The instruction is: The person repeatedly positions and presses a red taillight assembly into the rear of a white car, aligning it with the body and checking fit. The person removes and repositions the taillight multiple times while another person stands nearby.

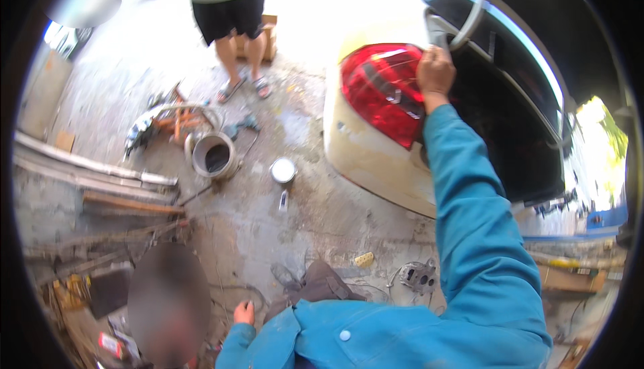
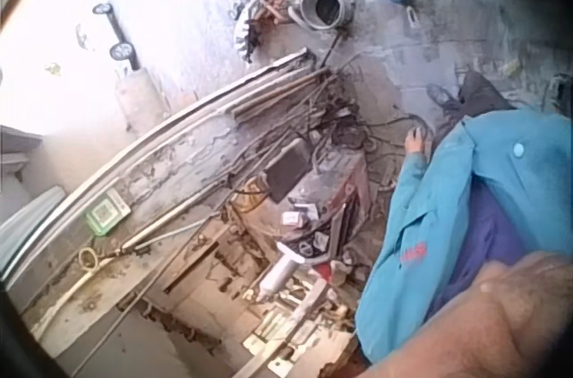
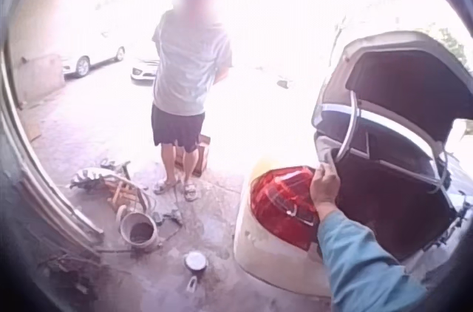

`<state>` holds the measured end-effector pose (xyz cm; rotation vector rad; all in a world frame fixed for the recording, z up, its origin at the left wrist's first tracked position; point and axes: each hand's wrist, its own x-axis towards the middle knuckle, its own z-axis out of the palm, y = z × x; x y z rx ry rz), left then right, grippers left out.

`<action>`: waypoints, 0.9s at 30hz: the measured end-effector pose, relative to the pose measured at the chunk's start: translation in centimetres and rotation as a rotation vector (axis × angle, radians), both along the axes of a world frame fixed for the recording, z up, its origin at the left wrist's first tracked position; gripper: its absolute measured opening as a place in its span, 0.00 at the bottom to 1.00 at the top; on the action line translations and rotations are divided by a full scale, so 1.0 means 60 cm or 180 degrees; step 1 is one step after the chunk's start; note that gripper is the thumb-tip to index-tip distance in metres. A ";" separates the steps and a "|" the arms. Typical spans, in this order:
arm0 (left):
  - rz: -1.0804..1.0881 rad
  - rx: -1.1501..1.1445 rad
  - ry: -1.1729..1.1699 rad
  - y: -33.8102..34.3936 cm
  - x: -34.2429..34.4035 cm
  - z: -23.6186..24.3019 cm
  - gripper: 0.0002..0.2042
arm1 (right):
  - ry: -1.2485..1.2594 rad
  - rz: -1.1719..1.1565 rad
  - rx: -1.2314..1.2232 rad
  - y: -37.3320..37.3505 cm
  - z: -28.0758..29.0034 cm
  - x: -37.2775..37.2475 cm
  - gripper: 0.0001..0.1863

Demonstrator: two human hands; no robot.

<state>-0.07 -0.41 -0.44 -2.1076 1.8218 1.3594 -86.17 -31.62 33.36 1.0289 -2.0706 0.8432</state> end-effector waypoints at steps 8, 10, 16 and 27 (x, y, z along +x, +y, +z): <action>-0.0174 0.0305 -0.0014 -0.064 0.000 -0.011 0.25 | -0.0352 0.0087 -0.0432 0.007 0.011 0.039 0.16; -0.0132 0.0299 0.0206 -0.101 -0.015 -0.011 0.24 | -0.0426 0.0135 -0.0421 0.005 0.013 0.043 0.16; -0.1048 -0.0441 0.0133 -0.274 -0.196 0.063 0.24 | -0.0524 0.0218 -0.0649 0.018 0.008 0.039 0.14; -0.2382 -0.2924 0.1618 -0.512 -0.866 0.475 0.30 | -0.0947 0.0498 -0.0985 0.020 0.015 0.052 0.15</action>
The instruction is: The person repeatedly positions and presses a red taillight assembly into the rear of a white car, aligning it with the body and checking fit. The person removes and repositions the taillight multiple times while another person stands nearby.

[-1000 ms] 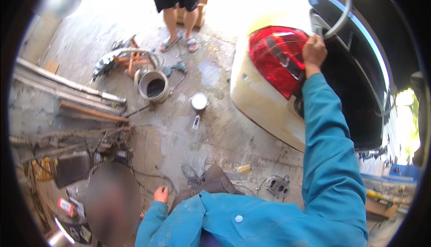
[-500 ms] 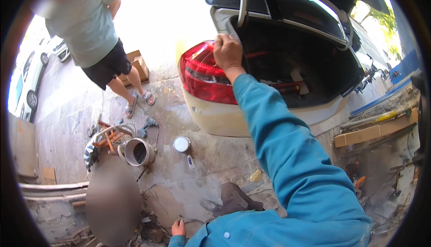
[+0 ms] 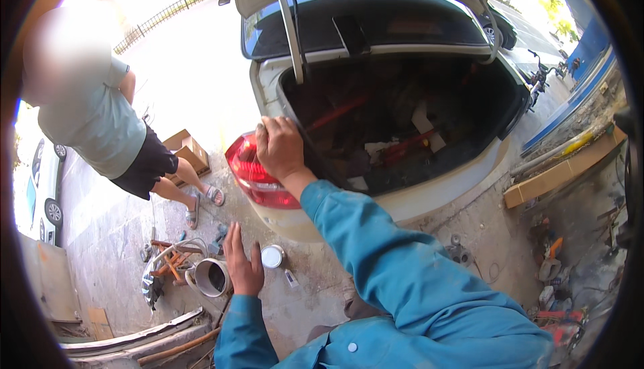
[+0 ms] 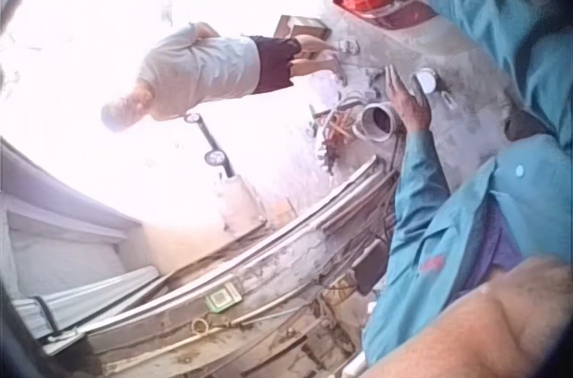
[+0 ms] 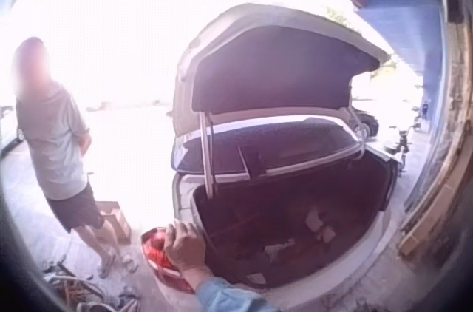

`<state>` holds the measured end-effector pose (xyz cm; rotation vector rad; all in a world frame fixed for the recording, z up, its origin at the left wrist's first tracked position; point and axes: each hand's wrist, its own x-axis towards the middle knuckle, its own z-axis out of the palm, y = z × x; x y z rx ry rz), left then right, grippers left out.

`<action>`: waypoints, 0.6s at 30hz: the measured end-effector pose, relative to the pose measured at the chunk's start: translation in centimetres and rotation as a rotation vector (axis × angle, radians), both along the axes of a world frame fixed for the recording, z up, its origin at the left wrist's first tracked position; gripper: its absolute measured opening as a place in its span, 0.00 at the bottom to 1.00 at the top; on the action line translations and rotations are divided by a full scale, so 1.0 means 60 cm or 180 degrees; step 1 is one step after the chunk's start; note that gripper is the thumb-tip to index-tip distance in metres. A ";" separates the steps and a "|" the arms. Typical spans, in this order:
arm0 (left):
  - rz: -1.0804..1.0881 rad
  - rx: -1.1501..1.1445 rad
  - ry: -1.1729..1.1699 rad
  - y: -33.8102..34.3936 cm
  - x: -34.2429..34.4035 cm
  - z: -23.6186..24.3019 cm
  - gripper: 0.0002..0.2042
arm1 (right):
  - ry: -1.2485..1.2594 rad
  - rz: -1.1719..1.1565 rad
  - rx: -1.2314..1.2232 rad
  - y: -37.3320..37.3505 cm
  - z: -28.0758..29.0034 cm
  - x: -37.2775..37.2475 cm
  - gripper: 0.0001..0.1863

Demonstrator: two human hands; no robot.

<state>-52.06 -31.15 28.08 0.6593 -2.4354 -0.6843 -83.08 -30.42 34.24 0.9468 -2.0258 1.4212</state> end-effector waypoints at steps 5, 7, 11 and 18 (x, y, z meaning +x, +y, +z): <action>-0.0240 -0.0079 0.0941 -0.038 -0.260 0.117 0.27 | -0.0348 0.0245 -0.0215 0.013 0.011 -0.006 0.15; -0.0380 -0.0101 0.1064 -0.049 -0.336 0.123 0.27 | -0.0491 0.0383 -0.0326 0.015 0.004 -0.017 0.16; -0.0332 -0.0844 0.0934 -0.067 -0.401 0.103 0.26 | -0.0637 0.0940 -0.0409 0.059 0.005 -0.041 0.15; -0.0166 -0.1179 0.1064 -0.070 -0.432 0.116 0.20 | -0.3274 0.0642 -0.0666 0.346 -0.070 -0.242 0.19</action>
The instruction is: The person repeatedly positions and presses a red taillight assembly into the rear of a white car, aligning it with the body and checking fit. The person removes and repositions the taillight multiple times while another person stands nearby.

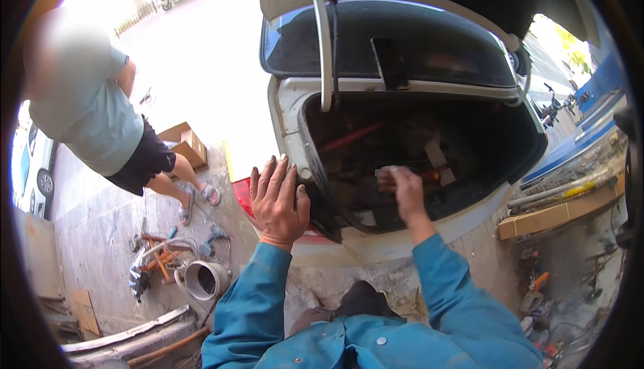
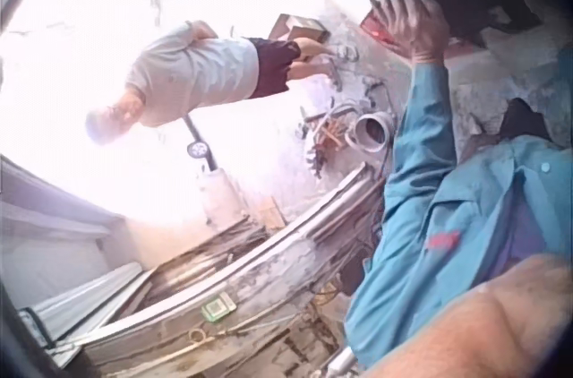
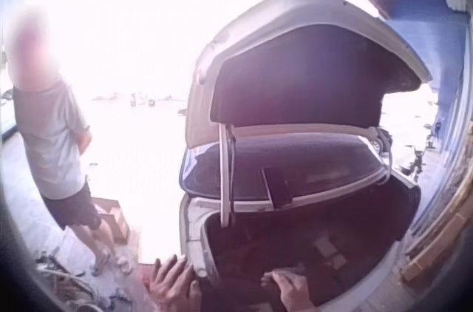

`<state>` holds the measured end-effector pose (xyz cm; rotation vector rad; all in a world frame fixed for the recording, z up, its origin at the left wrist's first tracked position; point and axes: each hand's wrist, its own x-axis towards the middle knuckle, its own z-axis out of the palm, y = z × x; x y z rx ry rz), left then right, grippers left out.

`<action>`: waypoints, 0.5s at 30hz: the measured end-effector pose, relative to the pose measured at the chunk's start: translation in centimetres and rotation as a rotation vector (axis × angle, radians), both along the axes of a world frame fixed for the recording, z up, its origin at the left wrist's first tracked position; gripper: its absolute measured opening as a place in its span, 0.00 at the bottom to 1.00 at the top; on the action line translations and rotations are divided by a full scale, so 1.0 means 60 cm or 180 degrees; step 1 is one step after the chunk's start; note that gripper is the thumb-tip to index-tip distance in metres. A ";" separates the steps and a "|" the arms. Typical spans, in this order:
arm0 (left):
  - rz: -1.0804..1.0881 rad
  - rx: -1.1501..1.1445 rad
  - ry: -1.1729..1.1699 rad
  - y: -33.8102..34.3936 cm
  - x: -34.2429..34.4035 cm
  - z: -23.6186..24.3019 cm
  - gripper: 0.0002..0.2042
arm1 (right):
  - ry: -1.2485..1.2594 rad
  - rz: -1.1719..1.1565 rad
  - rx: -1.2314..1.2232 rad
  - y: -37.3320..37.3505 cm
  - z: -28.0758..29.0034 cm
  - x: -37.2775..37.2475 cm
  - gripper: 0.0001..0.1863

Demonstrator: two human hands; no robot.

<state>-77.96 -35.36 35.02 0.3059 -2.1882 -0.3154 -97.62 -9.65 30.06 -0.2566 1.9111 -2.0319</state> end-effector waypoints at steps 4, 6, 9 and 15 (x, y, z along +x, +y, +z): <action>-0.0003 0.0122 -0.0096 -0.001 -0.002 0.002 0.21 | 0.0089 -0.0468 0.1810 0.088 -0.174 -0.245 0.19; 0.0030 0.0182 -0.0224 -0.004 0.006 -0.001 0.22 | 0.0556 -0.0524 0.2441 0.082 -0.210 -0.347 0.19; 0.0071 0.0232 -0.0381 -0.008 0.015 0.000 0.22 | 0.0897 -0.0552 0.2775 0.053 -0.242 -0.474 0.19; 0.0267 0.0391 -0.0705 0.001 0.023 -0.003 0.24 | 0.0850 -0.0638 0.2635 -0.002 -0.268 -0.640 0.20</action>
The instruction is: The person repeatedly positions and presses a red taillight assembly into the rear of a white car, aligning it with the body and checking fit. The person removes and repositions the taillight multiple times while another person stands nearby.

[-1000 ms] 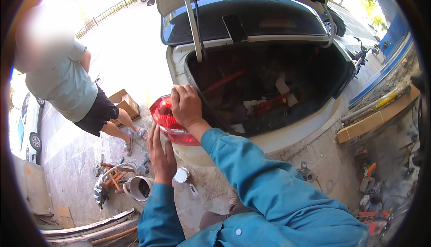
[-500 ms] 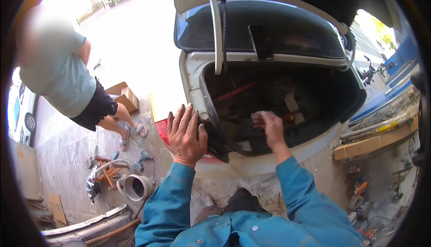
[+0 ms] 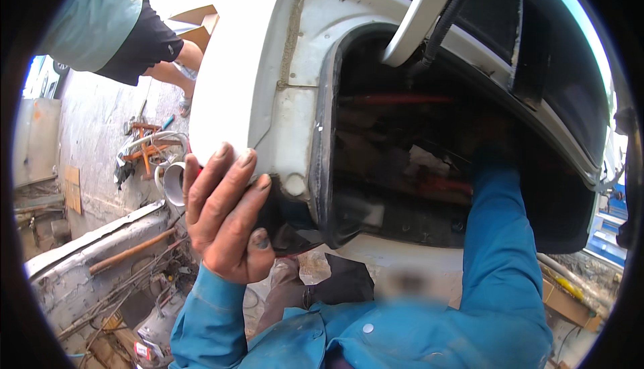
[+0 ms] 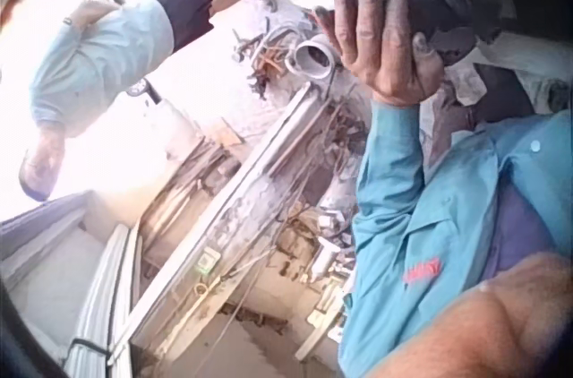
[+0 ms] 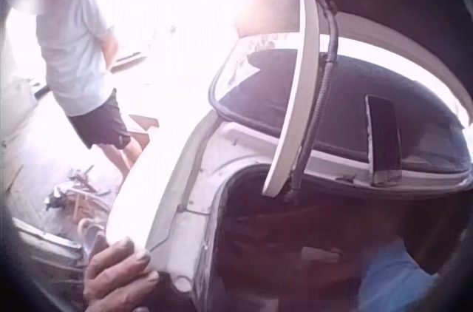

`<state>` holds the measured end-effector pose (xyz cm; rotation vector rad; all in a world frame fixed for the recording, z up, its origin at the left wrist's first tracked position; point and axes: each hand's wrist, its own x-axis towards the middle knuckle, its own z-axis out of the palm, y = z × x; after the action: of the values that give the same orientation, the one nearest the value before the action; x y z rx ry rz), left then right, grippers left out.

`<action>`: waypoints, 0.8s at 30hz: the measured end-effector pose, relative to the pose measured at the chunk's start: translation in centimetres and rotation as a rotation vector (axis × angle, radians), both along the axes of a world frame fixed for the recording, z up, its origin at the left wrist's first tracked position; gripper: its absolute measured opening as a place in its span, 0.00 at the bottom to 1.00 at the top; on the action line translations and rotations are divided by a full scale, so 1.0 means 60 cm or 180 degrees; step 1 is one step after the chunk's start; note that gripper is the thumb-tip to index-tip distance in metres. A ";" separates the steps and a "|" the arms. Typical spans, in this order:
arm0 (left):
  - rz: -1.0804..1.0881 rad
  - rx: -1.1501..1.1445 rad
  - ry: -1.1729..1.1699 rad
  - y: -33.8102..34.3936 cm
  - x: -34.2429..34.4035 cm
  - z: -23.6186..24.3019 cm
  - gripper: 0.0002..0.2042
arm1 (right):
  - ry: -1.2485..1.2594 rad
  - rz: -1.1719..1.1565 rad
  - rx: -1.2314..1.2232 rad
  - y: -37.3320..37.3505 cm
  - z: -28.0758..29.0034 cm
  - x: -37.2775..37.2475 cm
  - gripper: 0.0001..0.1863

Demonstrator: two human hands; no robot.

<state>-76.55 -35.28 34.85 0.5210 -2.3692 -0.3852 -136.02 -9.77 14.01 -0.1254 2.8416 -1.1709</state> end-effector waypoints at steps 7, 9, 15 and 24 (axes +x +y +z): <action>0.0157 0.0016 0.0000 0.012 -0.004 -0.004 0.25 | -0.0219 -0.0145 -0.1340 0.048 -0.017 -0.034 0.21; 0.0139 0.0002 0.0019 0.011 -0.008 -0.002 0.25 | -0.0436 -0.0203 -0.2280 0.128 -0.011 -0.005 0.22; 0.0063 -0.0301 0.0225 0.005 -0.005 -0.007 0.24 | -0.0907 -0.0688 -0.3202 0.306 0.127 0.246 0.23; -0.0277 -0.0194 0.0282 -0.005 0.008 -0.001 0.24 | -0.0518 0.0303 -0.3092 0.517 0.305 0.703 0.29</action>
<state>-76.06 -35.57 34.79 0.3659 -2.3153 -0.3663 -93.86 21.22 32.31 -0.1882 1.8653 -2.2678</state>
